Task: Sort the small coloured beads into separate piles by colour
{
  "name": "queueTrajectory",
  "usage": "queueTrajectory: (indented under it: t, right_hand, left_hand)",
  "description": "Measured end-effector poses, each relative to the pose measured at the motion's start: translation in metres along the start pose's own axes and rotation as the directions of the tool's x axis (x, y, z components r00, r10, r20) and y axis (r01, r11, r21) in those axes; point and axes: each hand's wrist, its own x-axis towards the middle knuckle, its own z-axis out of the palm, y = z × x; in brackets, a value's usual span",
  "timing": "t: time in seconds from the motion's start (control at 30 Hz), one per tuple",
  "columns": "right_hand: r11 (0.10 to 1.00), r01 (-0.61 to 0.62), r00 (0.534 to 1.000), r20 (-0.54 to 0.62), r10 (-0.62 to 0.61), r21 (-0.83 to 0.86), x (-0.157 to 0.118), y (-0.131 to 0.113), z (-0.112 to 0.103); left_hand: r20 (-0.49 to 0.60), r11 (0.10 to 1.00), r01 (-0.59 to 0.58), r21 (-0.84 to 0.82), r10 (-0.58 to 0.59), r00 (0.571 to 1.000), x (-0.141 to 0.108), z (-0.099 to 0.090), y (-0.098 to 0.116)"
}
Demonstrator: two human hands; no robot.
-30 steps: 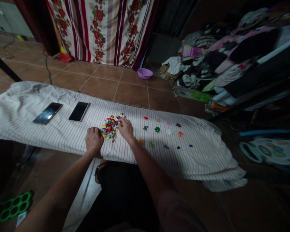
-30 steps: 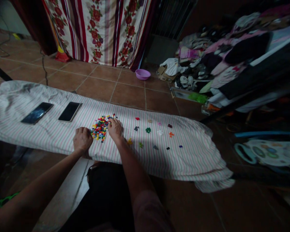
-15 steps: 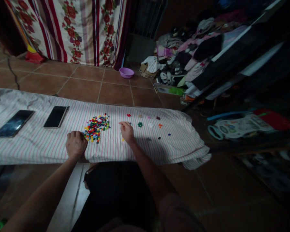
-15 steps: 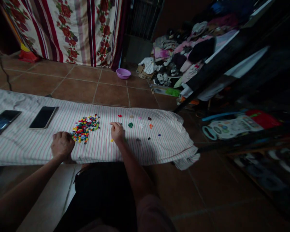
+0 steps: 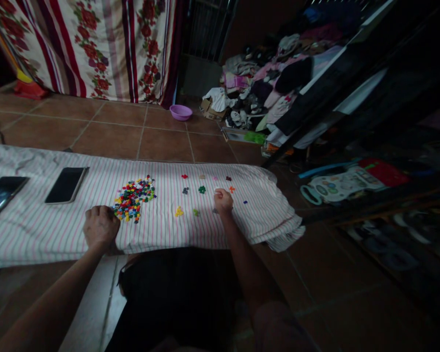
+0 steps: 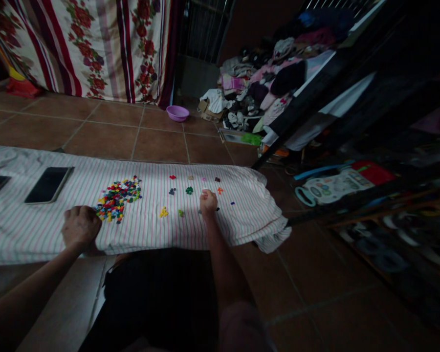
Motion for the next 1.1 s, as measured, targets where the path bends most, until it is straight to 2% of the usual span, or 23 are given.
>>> queueTrajectory:
  t: [0.2, 0.33, 0.57, 0.83, 1.1]
  right_hand:
    - [0.992, -0.094, 0.995, 0.034, 0.097, -0.086, 0.004, 0.014, 0.003]
    - [0.985, -0.116, 0.99, 0.067, 0.126, -0.128, 0.012, 0.015, 0.007]
    - [0.985, -0.098, 0.99, 0.084, 0.11, -0.14, 0.028, 0.021, 0.012]
    - [0.983, 0.009, 0.99, 0.142, 0.018, -0.183, 0.041, 0.029, 0.015]
    - [0.979, 0.013, 0.993, 0.118, 0.012, -0.204, 0.045, 0.032, 0.02]
  left_hand:
    - [0.045, 0.998, 0.009, 0.057, -0.012, 0.999, 0.0, -0.004, 0.003]
    - [0.02, 0.998, -0.001, 0.061, 0.0, 1.0, 0.0, -0.001, 0.001]
    - [0.013, 0.999, 0.007, 0.042, -0.007, 1.0, 0.0, 0.0, 0.0]
    - [0.008, 1.0, -0.001, 0.023, 0.001, 1.0, 0.0, 0.0, 0.001]
    - [0.01, 0.999, 0.002, 0.041, -0.003, 1.0, 0.0, 0.004, -0.002]
